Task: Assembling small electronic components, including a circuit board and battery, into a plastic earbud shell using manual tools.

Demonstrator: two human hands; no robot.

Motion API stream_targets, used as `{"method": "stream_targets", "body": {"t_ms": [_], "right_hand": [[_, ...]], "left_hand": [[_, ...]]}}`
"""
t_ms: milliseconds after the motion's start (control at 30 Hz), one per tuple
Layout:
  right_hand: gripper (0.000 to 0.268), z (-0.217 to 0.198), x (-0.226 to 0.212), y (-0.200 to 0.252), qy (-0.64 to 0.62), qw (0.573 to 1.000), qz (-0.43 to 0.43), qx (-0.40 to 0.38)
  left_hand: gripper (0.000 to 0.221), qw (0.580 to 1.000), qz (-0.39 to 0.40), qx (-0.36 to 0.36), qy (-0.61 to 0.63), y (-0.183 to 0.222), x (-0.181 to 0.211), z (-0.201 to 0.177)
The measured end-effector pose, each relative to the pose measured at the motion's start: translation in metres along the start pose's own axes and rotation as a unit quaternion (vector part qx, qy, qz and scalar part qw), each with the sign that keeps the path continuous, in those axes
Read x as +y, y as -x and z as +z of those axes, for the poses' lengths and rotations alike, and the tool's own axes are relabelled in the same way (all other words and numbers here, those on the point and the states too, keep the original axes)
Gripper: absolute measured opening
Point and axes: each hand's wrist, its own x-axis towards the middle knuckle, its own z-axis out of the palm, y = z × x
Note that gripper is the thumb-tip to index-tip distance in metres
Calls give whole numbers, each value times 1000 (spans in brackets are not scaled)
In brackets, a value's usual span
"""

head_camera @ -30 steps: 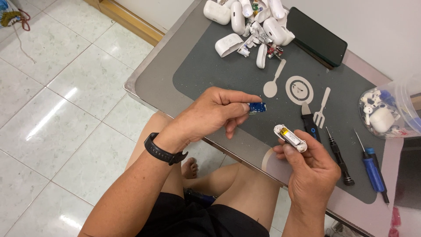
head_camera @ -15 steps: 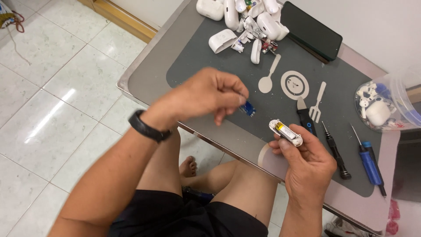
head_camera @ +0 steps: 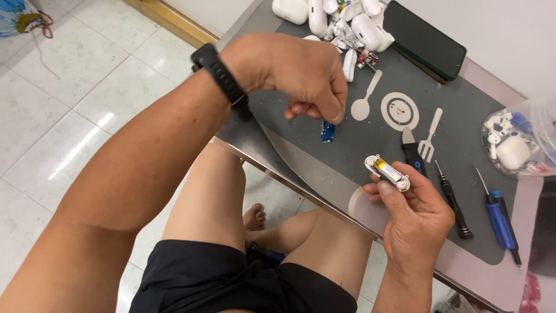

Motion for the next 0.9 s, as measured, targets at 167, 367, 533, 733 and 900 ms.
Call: {"method": "stream_targets", "body": {"t_ms": [167, 367, 533, 733, 900], "right_hand": [[38, -1, 2, 0, -1, 1000, -2, -1], [36, -1, 2, 1, -1, 1000, -11, 0], [37, -1, 2, 1, -4, 1000, -12, -1], [36, 0, 1, 1, 5, 1000, -13, 2], [36, 0, 0, 2, 8, 1000, -17, 0]], "left_hand": [[21, 997, -29, -10, -66, -4, 8, 0], [30, 990, -54, -5, -127, 10, 22, 3], [30, 989, -44, -7, -143, 13, 23, 5], [30, 985, -55, -17, -162, 15, 28, 5], [28, 977, -91, -7, -191, 15, 31, 6]]}}
